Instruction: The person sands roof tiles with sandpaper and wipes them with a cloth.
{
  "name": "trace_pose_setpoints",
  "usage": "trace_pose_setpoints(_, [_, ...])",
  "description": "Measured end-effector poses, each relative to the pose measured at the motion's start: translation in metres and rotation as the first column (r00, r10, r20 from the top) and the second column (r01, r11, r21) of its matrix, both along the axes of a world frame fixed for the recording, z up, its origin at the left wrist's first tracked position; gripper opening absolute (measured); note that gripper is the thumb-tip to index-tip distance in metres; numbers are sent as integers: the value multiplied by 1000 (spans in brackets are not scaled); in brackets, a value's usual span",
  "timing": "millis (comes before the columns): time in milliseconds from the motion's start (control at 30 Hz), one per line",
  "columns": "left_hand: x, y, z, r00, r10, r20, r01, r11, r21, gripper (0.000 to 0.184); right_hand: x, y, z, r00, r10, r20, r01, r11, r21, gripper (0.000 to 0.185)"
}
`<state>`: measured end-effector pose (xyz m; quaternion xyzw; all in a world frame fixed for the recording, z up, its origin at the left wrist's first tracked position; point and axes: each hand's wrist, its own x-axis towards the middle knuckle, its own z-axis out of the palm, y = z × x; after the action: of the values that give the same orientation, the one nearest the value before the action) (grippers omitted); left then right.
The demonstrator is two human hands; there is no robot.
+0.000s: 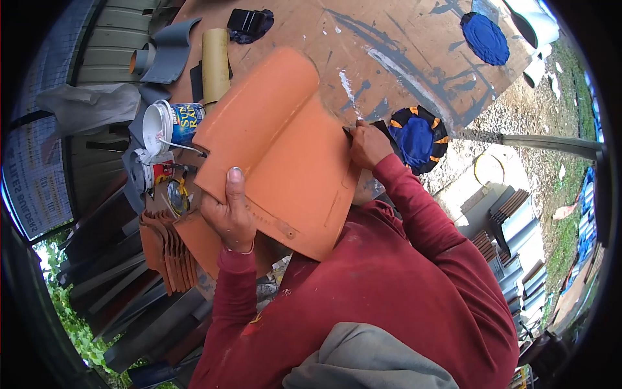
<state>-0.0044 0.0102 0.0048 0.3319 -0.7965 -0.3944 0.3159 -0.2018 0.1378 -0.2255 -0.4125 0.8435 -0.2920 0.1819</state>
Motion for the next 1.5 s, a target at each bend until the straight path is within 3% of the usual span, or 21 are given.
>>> trace_pose_setpoints(133, [-1, 1, -1, 998, -3, -61, -2, 996, -87, 32, 4, 4, 11, 996, 86, 23, -86, 996, -5, 19])
trace_pose_setpoints(200, [1, 2, -1, 998, -2, -57, -6, 989, -147, 30, 0, 2, 10, 993, 21, 112, -19, 1000, -22, 17])
trace_pose_setpoints(267, [1, 4, -1, 996, 14, -87, -16, 1000, -23, 31, -15, -6, 5, 991, -47, 124, 65, 988, -142, 18])
trace_pose_setpoints(333, [-3, 5, -4, 994, 10, -105, -16, 999, -52, 31, -23, -31, 18, 985, -142, 96, 160, 961, -226, 17])
trace_pose_setpoints(400, [5, 5, -3, 995, 10, -95, -18, 996, -88, 31, -20, -63, 32, 956, -227, 186, 286, 860, -422, 27])
trace_pose_setpoints(433, [8, 4, -3, 998, -14, -63, 10, 998, -61, 33, -15, -80, 39, 954, -230, 190, 292, 854, -430, 27])
trace_pose_setpoints(500, [8, 3, -2, 998, -44, -36, 42, 998, -41, 37, -11, -105, 51, 848, -310, 431, 521, 637, -568, 39])
trace_pose_setpoints(600, [7, 0, -1, 999, -38, -11, 37, 998, -58, 37, -31, -119, 49, 895, -283, 345, 446, 593, -670, 47])
trace_pose_setpoints(700, [12, 2, -3, 999, -45, -22, 46, 998, 38, 37, -28, -112, 43, 928, -233, 291, 372, 603, -705, 50])
trace_pose_setpoints(800, [5, -5, -7, 998, -11, -68, 8, 999, -38, 37, -11, -96, 34, 944, -240, 224, 329, 683, -652, 50])
trace_pose_setpoints(867, [9, -4, -5, 999, -37, -32, 36, 999, -33, 37, -18, -102, 31, 944, -228, 240, 330, 669, -666, 52])
trace_pose_setpoints(967, [10, 0, -1, 995, -96, -19, 96, 995, -12, 38, -57, -120, 46, 974, -223, 42, 185, 671, -718, 57])
trace_pose_setpoints(1133, [3, -4, 3, 995, -92, -34, 89, 992, -90, 36, -45, -104, 39, 981, -183, 64, 175, 698, -694, 55])
trace_pose_setpoints(1333, [10, 0, 4, 994, -106, -6, 106, 994, -8, 34, -64, -122, 59, 982, -185, 49, 162, 663, -731, 53])
trace_pose_setpoints(1400, [1, -5, 7, 992, -124, -5, 123, 992, -39, 34, -48, -114, 44, 974, -214, 74, 198, 650, -734, 53])
trace_pose_setpoints(1467, [-1, -8, 6, 993, -113, -27, 110, 989, -101, 32, -32, -103, 27, 963, -158, 217, 267, 646, -715, 50])
trace_pose_setpoints(1500, [-1, -8, 5, 993, -115, -25, 112, 989, -96, 32, -31, -102, 22, 967, -176, 184, 254, 676, -692, 52])
